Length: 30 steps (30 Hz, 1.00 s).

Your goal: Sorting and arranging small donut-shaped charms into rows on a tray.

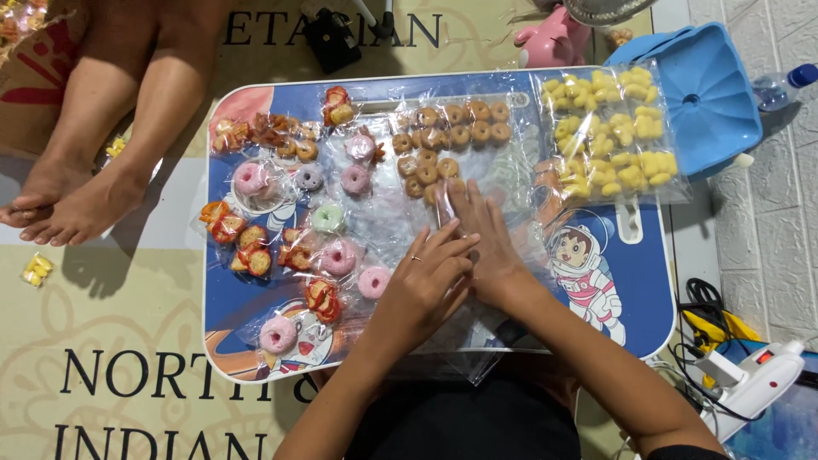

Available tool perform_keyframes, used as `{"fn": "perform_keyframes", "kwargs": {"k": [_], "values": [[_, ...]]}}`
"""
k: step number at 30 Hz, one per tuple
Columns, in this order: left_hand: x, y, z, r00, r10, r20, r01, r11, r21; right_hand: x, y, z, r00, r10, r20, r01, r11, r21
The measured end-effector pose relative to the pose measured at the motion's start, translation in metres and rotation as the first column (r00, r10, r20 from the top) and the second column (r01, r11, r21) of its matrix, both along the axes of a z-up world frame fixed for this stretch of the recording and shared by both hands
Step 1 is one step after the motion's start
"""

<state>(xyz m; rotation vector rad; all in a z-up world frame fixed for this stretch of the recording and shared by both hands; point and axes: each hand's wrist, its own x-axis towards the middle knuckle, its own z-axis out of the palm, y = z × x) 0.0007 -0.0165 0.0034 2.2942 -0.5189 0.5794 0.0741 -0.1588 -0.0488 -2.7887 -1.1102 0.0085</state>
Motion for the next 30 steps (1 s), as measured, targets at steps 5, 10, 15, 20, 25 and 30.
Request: {"fn": "perform_keyframes", "kwargs": {"k": [5,10,15,20,25,30], "values": [[0.000,0.002,-0.002,1.000,0.006,-0.009,-0.006,1.000,0.001,0.002,0.000,0.005,0.999,-0.036,-0.002,0.036,0.999,0.000],[-0.001,0.001,-0.005,0.999,-0.013,-0.037,0.013,1.000,-0.005,0.009,0.005,0.010,0.988,-0.049,-0.145,0.060,0.995,0.076],[-0.001,0.003,-0.004,1.000,-0.003,-0.012,0.003,1.000,0.016,0.015,0.000,-0.003,0.996,-0.002,0.094,0.012,0.994,-0.110],[0.001,0.000,-0.008,1.000,0.002,-0.006,-0.002,1.000,0.004,0.016,-0.003,-0.020,0.990,-0.050,0.128,0.057,0.997,-0.047],[0.003,0.000,-0.008,1.000,0.005,0.031,-0.005,1.000,0.004,0.005,0.001,-0.009,0.988,-0.061,0.141,0.064,0.998,-0.019],[0.005,-0.001,-0.010,0.999,-0.011,0.035,0.011,1.000,-0.009,-0.002,0.015,0.028,0.942,-0.162,0.295,0.159,0.987,0.034]]}}
